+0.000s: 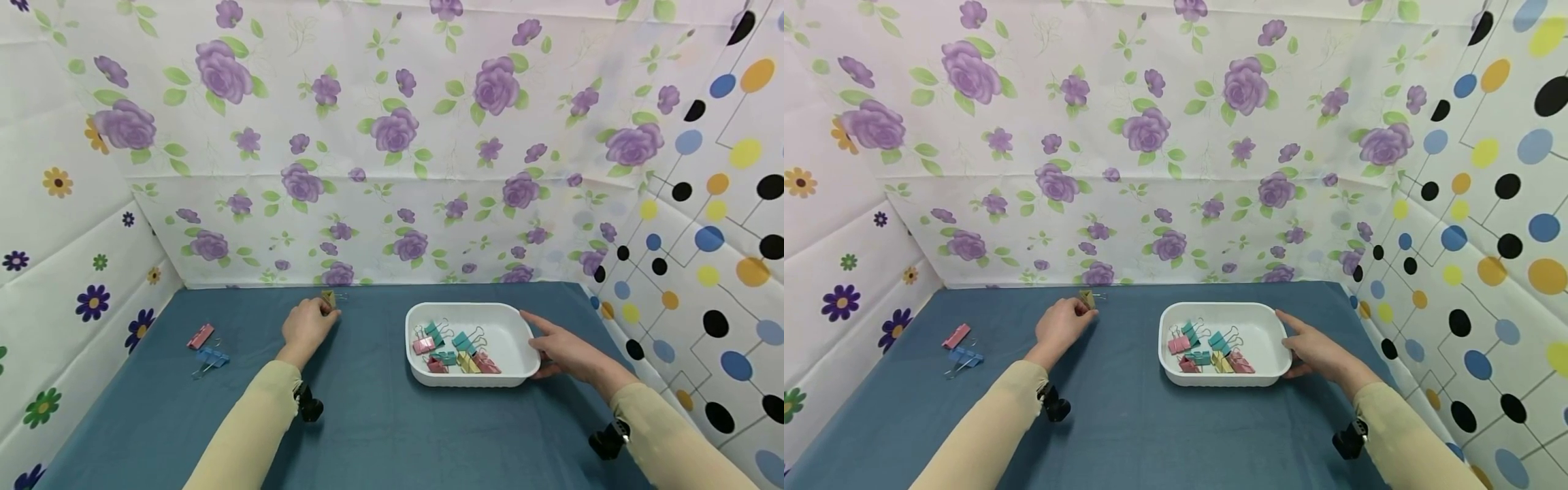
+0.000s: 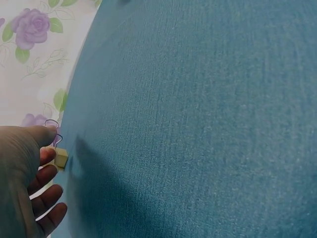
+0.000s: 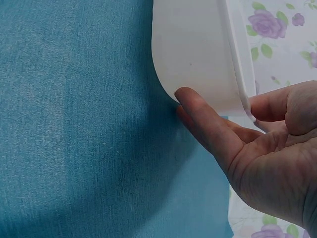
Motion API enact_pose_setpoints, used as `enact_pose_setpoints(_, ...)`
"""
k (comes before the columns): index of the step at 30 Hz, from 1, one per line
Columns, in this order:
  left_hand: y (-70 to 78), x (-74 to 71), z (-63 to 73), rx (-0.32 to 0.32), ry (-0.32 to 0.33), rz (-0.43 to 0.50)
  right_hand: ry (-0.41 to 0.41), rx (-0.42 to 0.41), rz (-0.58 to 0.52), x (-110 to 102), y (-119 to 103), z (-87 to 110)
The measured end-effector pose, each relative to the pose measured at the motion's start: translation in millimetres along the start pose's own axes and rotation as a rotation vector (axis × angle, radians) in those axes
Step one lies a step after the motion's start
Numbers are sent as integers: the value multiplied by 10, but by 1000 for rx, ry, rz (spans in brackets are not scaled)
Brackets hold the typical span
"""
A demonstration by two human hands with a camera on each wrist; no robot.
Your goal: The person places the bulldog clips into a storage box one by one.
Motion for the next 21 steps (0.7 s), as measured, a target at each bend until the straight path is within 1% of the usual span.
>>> enact_pose_setpoints(11,6,26,-31,-35,-15,-12,3,9,1,9,-7,-1)
enact_pose_setpoints(21,6,52,-66,-36,-27,-21,-1,10,-8,-1,-9,-2)
Point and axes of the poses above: each hand's wrist, its own z-axis away from the middle knuckle, its own x-axis out of the palm, y = z × x, the point moved 1 cm from there along -z, towards the middle knuckle, and after that the axes turned 11 degrees about -z, right-handed, at the moved point
